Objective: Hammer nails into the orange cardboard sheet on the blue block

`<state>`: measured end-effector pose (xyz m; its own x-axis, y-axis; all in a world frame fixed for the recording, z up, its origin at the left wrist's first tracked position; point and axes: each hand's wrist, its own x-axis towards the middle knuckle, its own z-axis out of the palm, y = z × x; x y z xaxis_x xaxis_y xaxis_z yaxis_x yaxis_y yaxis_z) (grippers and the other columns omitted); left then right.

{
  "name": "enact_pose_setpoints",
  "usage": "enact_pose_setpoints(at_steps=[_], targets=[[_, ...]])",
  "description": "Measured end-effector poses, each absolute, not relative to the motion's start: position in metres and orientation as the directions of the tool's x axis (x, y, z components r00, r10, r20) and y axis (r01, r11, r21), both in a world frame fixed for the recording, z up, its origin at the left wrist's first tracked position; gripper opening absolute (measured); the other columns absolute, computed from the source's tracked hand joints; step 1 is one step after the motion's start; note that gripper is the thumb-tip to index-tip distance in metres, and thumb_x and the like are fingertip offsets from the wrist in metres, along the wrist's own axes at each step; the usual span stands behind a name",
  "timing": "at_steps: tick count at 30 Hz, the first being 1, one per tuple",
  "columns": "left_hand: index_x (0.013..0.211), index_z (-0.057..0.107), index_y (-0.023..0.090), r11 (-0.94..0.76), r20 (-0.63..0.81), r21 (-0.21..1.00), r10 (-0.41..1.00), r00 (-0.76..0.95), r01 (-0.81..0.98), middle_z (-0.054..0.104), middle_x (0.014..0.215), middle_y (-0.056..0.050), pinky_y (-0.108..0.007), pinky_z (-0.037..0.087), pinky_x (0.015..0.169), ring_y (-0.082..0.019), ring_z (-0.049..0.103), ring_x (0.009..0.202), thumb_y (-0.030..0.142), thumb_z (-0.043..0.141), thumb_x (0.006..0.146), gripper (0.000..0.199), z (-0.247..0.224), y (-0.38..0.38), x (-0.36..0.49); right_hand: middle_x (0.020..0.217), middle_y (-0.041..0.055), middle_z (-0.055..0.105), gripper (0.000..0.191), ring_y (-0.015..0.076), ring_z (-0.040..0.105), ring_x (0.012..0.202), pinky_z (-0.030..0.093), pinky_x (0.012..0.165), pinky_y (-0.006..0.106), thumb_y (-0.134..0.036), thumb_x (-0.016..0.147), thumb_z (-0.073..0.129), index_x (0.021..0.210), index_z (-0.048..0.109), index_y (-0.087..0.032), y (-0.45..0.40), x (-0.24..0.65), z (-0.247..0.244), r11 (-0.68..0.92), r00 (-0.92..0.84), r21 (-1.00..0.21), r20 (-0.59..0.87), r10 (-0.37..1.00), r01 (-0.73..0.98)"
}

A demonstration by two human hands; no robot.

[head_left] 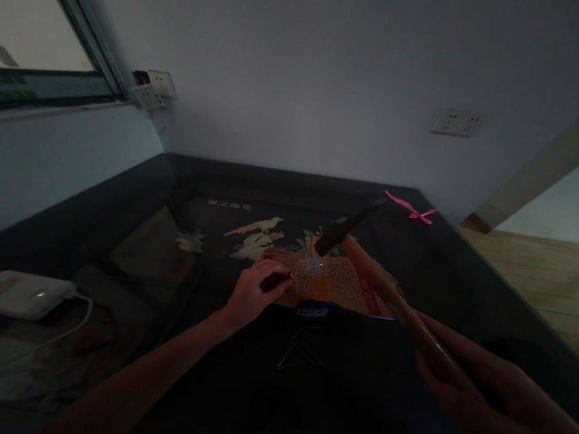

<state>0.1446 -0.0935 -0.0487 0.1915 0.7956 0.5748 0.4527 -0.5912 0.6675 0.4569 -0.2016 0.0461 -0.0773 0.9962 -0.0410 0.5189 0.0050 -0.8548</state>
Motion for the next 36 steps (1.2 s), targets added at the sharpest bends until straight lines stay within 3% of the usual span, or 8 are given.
enact_pose_setpoints(at_steps=[4, 9, 13, 18, 25, 29, 36], targets=[[0.084, 0.064, 0.017, -0.604, 0.597, 0.658, 0.783, 0.177, 0.450, 0.070, 0.085, -0.005, -0.030, 0.051, 0.080, -0.018, 0.064, 0.084, 0.017, 0.064, 0.083, 0.001, -0.050, -0.092, 0.145, 0.072, 0.0011, 0.068, 0.060, 0.0171, 0.063, 0.057, 0.053, 0.043, 0.022, -0.047, 0.079, 0.066, 0.136, 0.054, -0.035, -0.196, 0.455, 0.038, -0.088, -0.094, -0.896, -0.143, 0.985, 0.436], [0.085, 0.065, 0.016, -0.606, 0.595, 0.665, 0.783, 0.180, 0.437, 0.069, 0.085, -0.005, -0.030, 0.052, 0.079, -0.018, 0.064, 0.085, 0.016, 0.063, 0.083, 0.003, -0.049, -0.092, 0.145, 0.081, 0.0020, 0.067, 0.060, 0.0164, 0.060, 0.063, 0.054, 0.056, 0.026, -0.040, 0.083, 0.065, 0.139, 0.052, -0.026, -0.173, 0.461, 0.018, 0.039, -0.140, -0.914, -0.020, 0.990, 0.405], [0.087, 0.064, 0.016, -0.587, 0.569, 0.683, 0.801, 0.187, 0.434, 0.068, 0.087, -0.005, -0.028, 0.052, 0.075, -0.016, 0.065, 0.082, 0.016, 0.063, 0.083, 0.004, -0.049, -0.093, 0.144, 0.068, -0.0021, 0.063, 0.061, 0.0180, 0.060, 0.066, 0.052, 0.067, 0.031, -0.040, 0.087, 0.061, 0.144, 0.045, -0.023, -0.154, 0.462, 0.017, 0.111, -0.107, -0.876, 0.069, 0.992, 0.470], [0.085, 0.064, 0.017, -0.569, 0.552, 0.704, 0.815, 0.176, 0.426, 0.068, 0.084, -0.005, -0.028, 0.052, 0.072, -0.016, 0.065, 0.079, 0.018, 0.063, 0.083, 0.002, -0.052, -0.092, 0.145, 0.064, -0.0028, 0.060, 0.063, 0.0189, 0.057, 0.063, 0.052, 0.064, 0.033, -0.044, 0.085, 0.060, 0.142, 0.047, -0.021, -0.149, 0.455, 0.024, 0.107, -0.052, -0.860, 0.094, 0.994, 0.499], [0.080, 0.062, 0.017, -0.527, 0.512, 0.760, 0.846, 0.147, 0.380, 0.069, 0.086, -0.005, -0.028, 0.053, 0.073, -0.016, 0.066, 0.080, 0.019, 0.063, 0.082, 0.003, -0.053, -0.091, 0.144, 0.078, 0.0016, 0.069, 0.057, 0.0152, 0.058, 0.055, 0.051, 0.044, 0.023, -0.047, 0.083, 0.063, 0.137, 0.054, -0.032, -0.176, 0.448, 0.035, 0.037, -0.150, -0.874, -0.041, 0.988, 0.484], [0.079, 0.061, 0.017, -0.494, 0.473, 0.796, 0.868, 0.149, 0.349, 0.069, 0.087, -0.006, -0.027, 0.054, 0.073, -0.017, 0.067, 0.082, 0.020, 0.063, 0.083, 0.006, -0.052, -0.092, 0.143, 0.106, 0.0044, 0.074, 0.050, 0.0224, 0.071, 0.081, 0.059, 0.060, 0.026, -0.046, 0.081, 0.064, 0.129, 0.061, -0.037, -0.190, 0.440, 0.050, 0.075, -0.190, -0.797, -0.051, 0.980, 0.599], [0.076, 0.062, 0.017, -0.482, 0.470, 0.773, 0.872, 0.138, 0.411, 0.069, 0.079, -0.002, -0.023, 0.052, 0.063, -0.015, 0.065, 0.073, 0.020, 0.065, 0.081, 0.007, -0.050, -0.093, 0.143, 0.099, 0.0029, 0.077, 0.046, 0.0234, 0.072, 0.082, 0.060, 0.076, 0.035, -0.036, 0.078, 0.063, 0.124, 0.066, -0.034, -0.184, 0.418, 0.062, 0.141, -0.256, -0.810, -0.011, 0.967, 0.569]])
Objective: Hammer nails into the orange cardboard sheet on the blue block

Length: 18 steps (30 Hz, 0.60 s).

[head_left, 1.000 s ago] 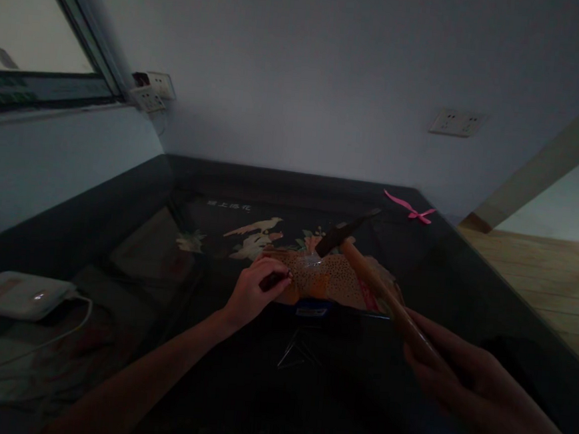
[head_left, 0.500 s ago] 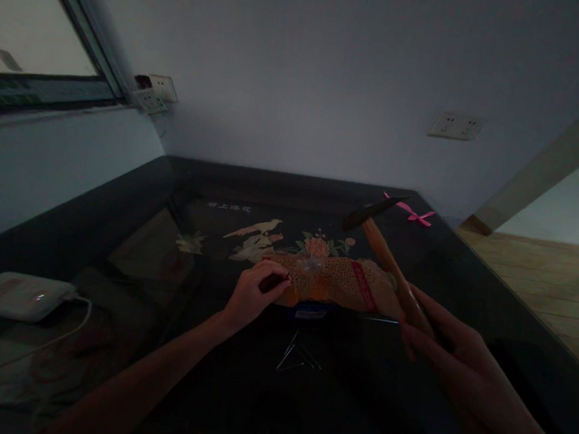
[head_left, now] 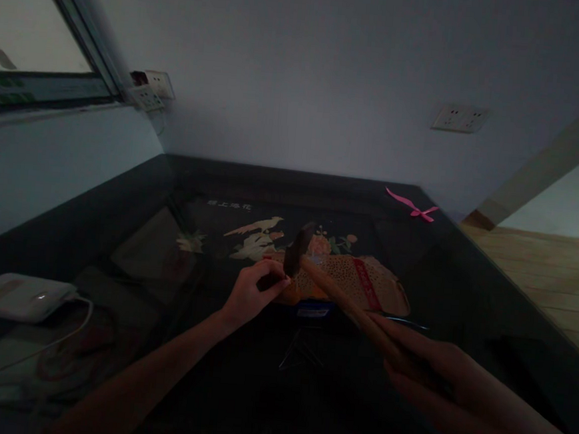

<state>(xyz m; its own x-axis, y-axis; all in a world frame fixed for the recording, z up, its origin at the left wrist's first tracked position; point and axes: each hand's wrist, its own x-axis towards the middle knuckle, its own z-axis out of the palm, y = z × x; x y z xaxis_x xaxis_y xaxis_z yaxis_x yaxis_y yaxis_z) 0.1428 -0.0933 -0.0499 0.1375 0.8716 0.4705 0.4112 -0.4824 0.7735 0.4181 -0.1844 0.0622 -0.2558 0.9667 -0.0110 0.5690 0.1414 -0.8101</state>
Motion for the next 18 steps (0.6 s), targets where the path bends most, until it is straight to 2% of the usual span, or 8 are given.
enact_pose_setpoints(at_steps=[6, 12, 18], targets=[[0.076, 0.062, 0.017, -0.530, 0.510, 0.752, 0.845, 0.164, 0.392, 0.070, 0.084, -0.003, -0.027, 0.055, 0.069, -0.016, 0.066, 0.077, 0.019, 0.064, 0.081, 0.006, -0.0491, -0.0917, 0.1428, 0.100, -0.0002, 0.077, 0.046, 0.0258, 0.072, 0.088, 0.057, 0.087, 0.041, -0.032, 0.078, 0.064, 0.123, 0.066, -0.040, -0.1823, 0.4194, 0.0582, 0.163, -0.279, -0.839, 0.013, 0.960, 0.519], [0.075, 0.063, 0.017, -0.512, 0.494, 0.764, 0.856, 0.156, 0.393, 0.070, 0.083, -0.004, -0.027, 0.055, 0.070, -0.017, 0.066, 0.078, 0.020, 0.065, 0.081, 0.007, -0.0480, -0.0922, 0.1426, 0.104, 0.0014, 0.076, 0.048, 0.0270, 0.071, 0.093, 0.058, 0.084, 0.041, -0.034, 0.079, 0.065, 0.127, 0.064, -0.036, -0.1847, 0.4226, 0.0536, 0.155, -0.261, -0.829, 0.011, 0.965, 0.537], [0.074, 0.063, 0.017, -0.503, 0.481, 0.760, 0.861, 0.166, 0.411, 0.070, 0.083, -0.004, -0.029, 0.055, 0.073, -0.018, 0.066, 0.080, 0.019, 0.065, 0.081, 0.008, -0.0476, -0.0921, 0.1412, 0.107, 0.0011, 0.076, 0.043, 0.0268, 0.071, 0.093, 0.057, 0.086, 0.040, -0.035, 0.077, 0.066, 0.120, 0.069, -0.037, -0.1855, 0.4180, 0.0588, 0.149, -0.251, -0.848, 0.020, 0.968, 0.508]])
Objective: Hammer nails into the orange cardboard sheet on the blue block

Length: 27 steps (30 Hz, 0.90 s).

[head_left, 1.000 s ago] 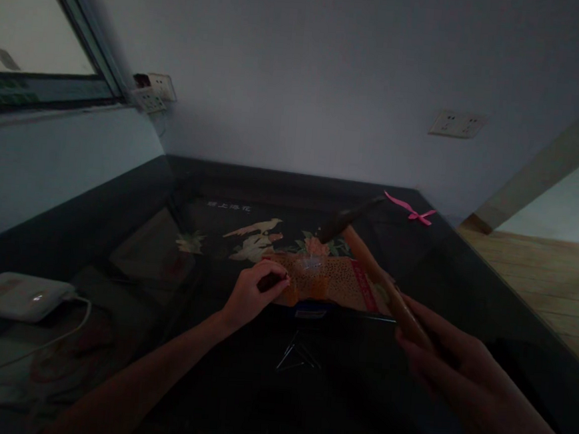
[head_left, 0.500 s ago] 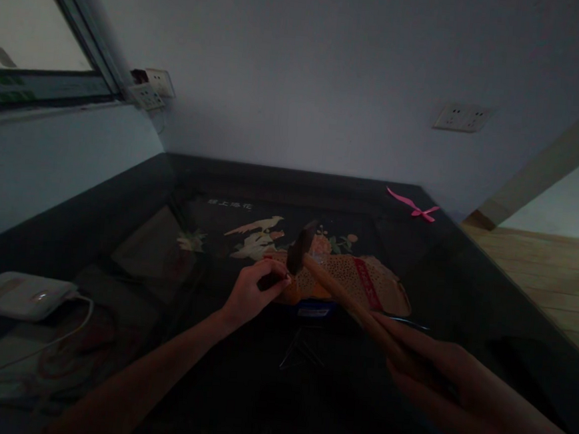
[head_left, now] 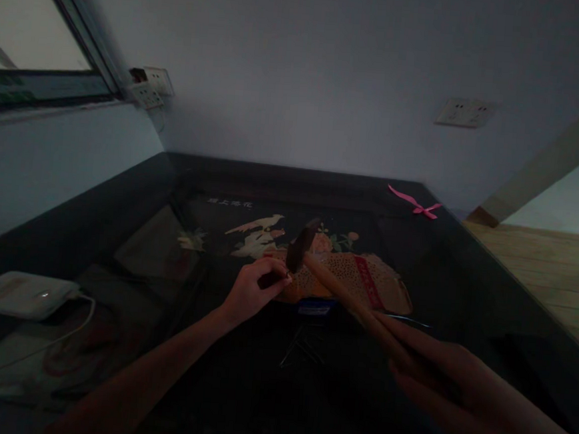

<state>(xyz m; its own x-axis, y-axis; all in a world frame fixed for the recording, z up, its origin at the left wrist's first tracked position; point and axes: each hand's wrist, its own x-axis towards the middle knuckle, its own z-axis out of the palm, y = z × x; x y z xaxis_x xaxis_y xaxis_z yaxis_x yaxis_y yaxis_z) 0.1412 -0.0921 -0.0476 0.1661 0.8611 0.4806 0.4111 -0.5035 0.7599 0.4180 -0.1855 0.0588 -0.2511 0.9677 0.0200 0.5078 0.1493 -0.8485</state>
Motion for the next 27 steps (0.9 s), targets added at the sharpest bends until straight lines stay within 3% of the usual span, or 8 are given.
enact_pose_setpoints(at_steps=[7, 11, 14, 19, 24, 27], targets=[[0.075, 0.063, 0.018, -0.511, 0.485, 0.747, 0.857, 0.177, 0.426, 0.070, 0.080, -0.003, -0.028, 0.055, 0.070, -0.017, 0.066, 0.077, 0.020, 0.065, 0.081, 0.007, -0.046, -0.091, 0.140, 0.095, 0.0020, 0.078, 0.046, 0.0247, 0.072, 0.081, 0.059, 0.077, 0.038, -0.034, 0.076, 0.065, 0.122, 0.068, -0.037, -0.185, 0.417, 0.061, 0.158, -0.250, -0.827, 0.022, 0.968, 0.539], [0.075, 0.063, 0.018, -0.497, 0.475, 0.747, 0.864, 0.169, 0.442, 0.070, 0.079, -0.002, -0.027, 0.054, 0.068, -0.017, 0.066, 0.076, 0.021, 0.066, 0.080, 0.006, -0.047, -0.090, 0.140, 0.108, -0.0003, 0.076, 0.046, 0.0268, 0.072, 0.090, 0.060, 0.077, 0.039, -0.031, 0.076, 0.064, 0.121, 0.068, -0.039, -0.184, 0.415, 0.061, 0.156, -0.278, -0.859, 0.016, 0.960, 0.488], [0.074, 0.064, 0.018, -0.501, 0.477, 0.748, 0.862, 0.172, 0.436, 0.070, 0.078, -0.002, -0.028, 0.054, 0.070, -0.017, 0.065, 0.076, 0.022, 0.066, 0.081, 0.008, -0.048, -0.090, 0.140, 0.103, -0.0007, 0.077, 0.046, 0.0263, 0.073, 0.084, 0.062, 0.069, 0.036, -0.029, 0.076, 0.063, 0.121, 0.067, -0.039, -0.184, 0.414, 0.062, 0.147, -0.295, -0.865, -0.002, 0.955, 0.480], [0.075, 0.063, 0.018, -0.491, 0.473, 0.756, 0.867, 0.158, 0.433, 0.070, 0.079, -0.003, -0.028, 0.055, 0.069, -0.017, 0.065, 0.076, 0.023, 0.067, 0.080, 0.008, -0.047, -0.091, 0.141, 0.103, 0.0004, 0.077, 0.047, 0.0254, 0.072, 0.084, 0.061, 0.074, 0.036, -0.031, 0.077, 0.065, 0.124, 0.066, -0.036, -0.183, 0.416, 0.062, 0.141, -0.280, -0.856, -0.005, 0.960, 0.497], [0.074, 0.063, 0.018, -0.489, 0.464, 0.766, 0.870, 0.168, 0.417, 0.070, 0.083, -0.003, -0.027, 0.055, 0.068, -0.016, 0.066, 0.075, 0.021, 0.067, 0.080, 0.007, -0.047, -0.091, 0.141, 0.105, -0.0005, 0.077, 0.053, 0.0243, 0.073, 0.084, 0.062, 0.070, 0.034, -0.028, 0.081, 0.061, 0.133, 0.057, -0.039, -0.178, 0.422, 0.060, 0.187, -0.413, -0.828, -0.057, 0.909, 0.528], [0.077, 0.064, 0.018, -0.484, 0.465, 0.771, 0.872, 0.155, 0.414, 0.071, 0.082, -0.002, -0.027, 0.056, 0.068, -0.016, 0.066, 0.074, 0.021, 0.067, 0.081, 0.006, -0.047, -0.090, 0.142, 0.109, -0.0002, 0.076, 0.051, 0.0258, 0.073, 0.088, 0.062, 0.070, 0.034, -0.030, 0.082, 0.062, 0.132, 0.058, -0.039, -0.179, 0.424, 0.059, 0.165, -0.379, -0.819, -0.069, 0.923, 0.550]])
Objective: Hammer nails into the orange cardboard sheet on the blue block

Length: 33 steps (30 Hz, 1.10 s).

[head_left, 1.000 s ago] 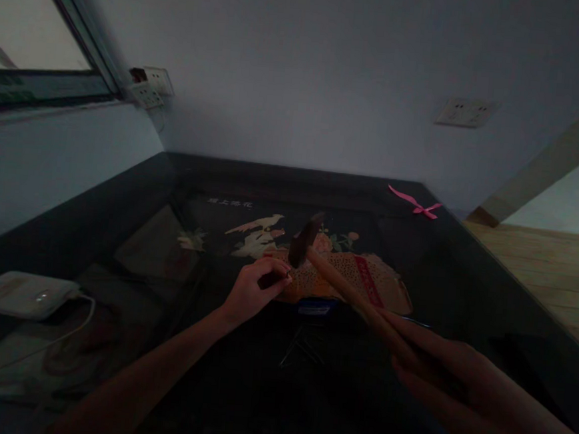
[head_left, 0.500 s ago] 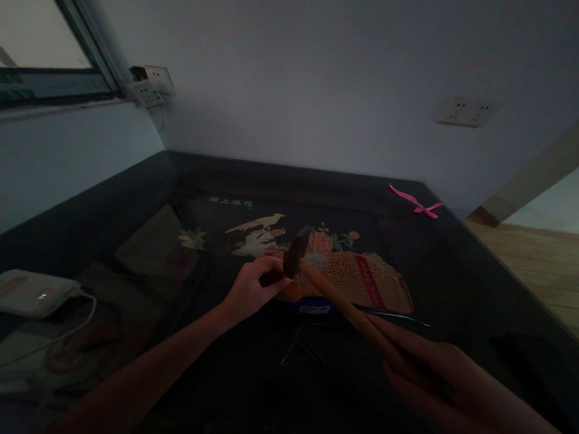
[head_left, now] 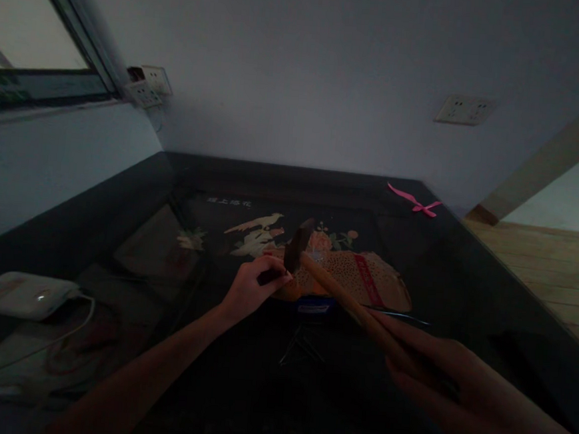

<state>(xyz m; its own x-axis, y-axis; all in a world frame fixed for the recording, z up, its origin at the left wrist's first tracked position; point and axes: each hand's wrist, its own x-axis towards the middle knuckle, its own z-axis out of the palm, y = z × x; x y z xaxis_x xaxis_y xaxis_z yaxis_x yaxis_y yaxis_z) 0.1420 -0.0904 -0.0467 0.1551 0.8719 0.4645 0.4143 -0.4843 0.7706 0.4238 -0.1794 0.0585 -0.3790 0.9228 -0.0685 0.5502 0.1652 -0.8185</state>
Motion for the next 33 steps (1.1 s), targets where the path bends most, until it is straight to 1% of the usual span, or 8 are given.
enact_pose_setpoints(at_steps=[3, 6, 12, 18, 24, 26, 29, 33], targets=[[0.078, 0.064, 0.018, -0.484, 0.465, 0.777, 0.872, 0.150, 0.402, 0.071, 0.081, -0.002, -0.027, 0.056, 0.069, -0.016, 0.066, 0.073, 0.022, 0.067, 0.081, 0.005, -0.047, -0.090, 0.143, 0.109, 0.0002, 0.076, 0.047, 0.0271, 0.072, 0.091, 0.061, 0.077, 0.038, -0.031, 0.078, 0.064, 0.125, 0.065, -0.038, -0.182, 0.422, 0.057, 0.152, -0.289, -0.843, -0.005, 0.957, 0.517], [0.078, 0.064, 0.018, -0.490, 0.467, 0.785, 0.870, 0.159, 0.378, 0.072, 0.080, -0.001, -0.027, 0.056, 0.069, -0.015, 0.067, 0.072, 0.021, 0.067, 0.081, 0.005, -0.049, -0.090, 0.144, 0.107, 0.0006, 0.076, 0.046, 0.0270, 0.072, 0.091, 0.060, 0.081, 0.040, -0.033, 0.077, 0.064, 0.122, 0.067, -0.038, -0.184, 0.420, 0.055, 0.153, -0.291, -0.872, 0.012, 0.957, 0.466], [0.081, 0.064, 0.018, -0.471, 0.441, 0.808, 0.882, 0.166, 0.355, 0.072, 0.083, -0.002, -0.027, 0.056, 0.072, -0.016, 0.068, 0.076, 0.019, 0.066, 0.082, 0.003, -0.053, -0.090, 0.144, 0.101, 0.0009, 0.077, 0.044, 0.0236, 0.071, 0.086, 0.058, 0.082, 0.036, -0.035, 0.079, 0.065, 0.122, 0.067, -0.039, -0.184, 0.423, 0.056, 0.160, -0.258, -0.833, 0.021, 0.966, 0.529], [0.077, 0.064, 0.017, -0.436, 0.421, 0.819, 0.898, 0.127, 0.373, 0.072, 0.079, -0.002, -0.026, 0.056, 0.066, -0.017, 0.068, 0.073, 0.024, 0.067, 0.081, 0.008, -0.053, -0.090, 0.147, 0.099, 0.0021, 0.077, 0.048, 0.0233, 0.072, 0.079, 0.061, 0.069, 0.032, -0.032, 0.083, 0.060, 0.131, 0.060, -0.038, -0.174, 0.425, 0.058, 0.271, -0.435, -0.798, 0.012, 0.900, 0.538], [0.078, 0.063, 0.017, -0.440, 0.418, 0.839, 0.898, 0.139, 0.321, 0.072, 0.083, -0.004, -0.028, 0.057, 0.070, -0.017, 0.070, 0.076, 0.024, 0.067, 0.081, 0.009, -0.054, -0.090, 0.147, 0.100, 0.0036, 0.077, 0.049, 0.0241, 0.072, 0.077, 0.061, 0.068, 0.034, -0.034, 0.081, 0.063, 0.130, 0.061, -0.036, -0.176, 0.429, 0.055, 0.222, -0.318, -0.740, 0.011, 0.948, 0.635], [0.077, 0.063, 0.017, -0.442, 0.419, 0.828, 0.897, 0.143, 0.345, 0.072, 0.081, -0.003, -0.027, 0.057, 0.069, -0.017, 0.069, 0.075, 0.023, 0.068, 0.080, 0.008, -0.054, -0.090, 0.147, 0.104, 0.0036, 0.076, 0.050, 0.0251, 0.072, 0.082, 0.061, 0.071, 0.035, -0.033, 0.081, 0.062, 0.131, 0.059, -0.036, -0.176, 0.429, 0.055, 0.253, -0.374, -0.741, 0.002, 0.928, 0.623], [0.076, 0.065, 0.017, -0.445, 0.421, 0.808, 0.895, 0.149, 0.386, 0.072, 0.079, -0.002, -0.025, 0.055, 0.069, -0.016, 0.068, 0.075, 0.020, 0.068, 0.080, 0.006, -0.053, -0.090, 0.146, 0.111, 0.0044, 0.075, 0.050, 0.0260, 0.071, 0.093, 0.060, 0.078, 0.036, -0.030, 0.082, 0.059, 0.133, 0.059, -0.031, -0.177, 0.428, 0.059, 0.269, -0.418, -0.750, -0.012, 0.908, 0.604], [0.076, 0.064, 0.016, -0.450, 0.422, 0.822, 0.893, 0.158, 0.349, 0.073, 0.084, -0.004, -0.026, 0.056, 0.073, -0.017, 0.069, 0.079, 0.021, 0.067, 0.080, 0.007, -0.051, -0.090, 0.147, 0.099, 0.0040, 0.078, 0.049, 0.0217, 0.073, 0.078, 0.061, 0.067, 0.029, -0.035, 0.084, 0.058, 0.132, 0.060, -0.029, -0.179, 0.427, 0.064, 0.243, -0.361, -0.736, -0.002, 0.933, 0.632]])
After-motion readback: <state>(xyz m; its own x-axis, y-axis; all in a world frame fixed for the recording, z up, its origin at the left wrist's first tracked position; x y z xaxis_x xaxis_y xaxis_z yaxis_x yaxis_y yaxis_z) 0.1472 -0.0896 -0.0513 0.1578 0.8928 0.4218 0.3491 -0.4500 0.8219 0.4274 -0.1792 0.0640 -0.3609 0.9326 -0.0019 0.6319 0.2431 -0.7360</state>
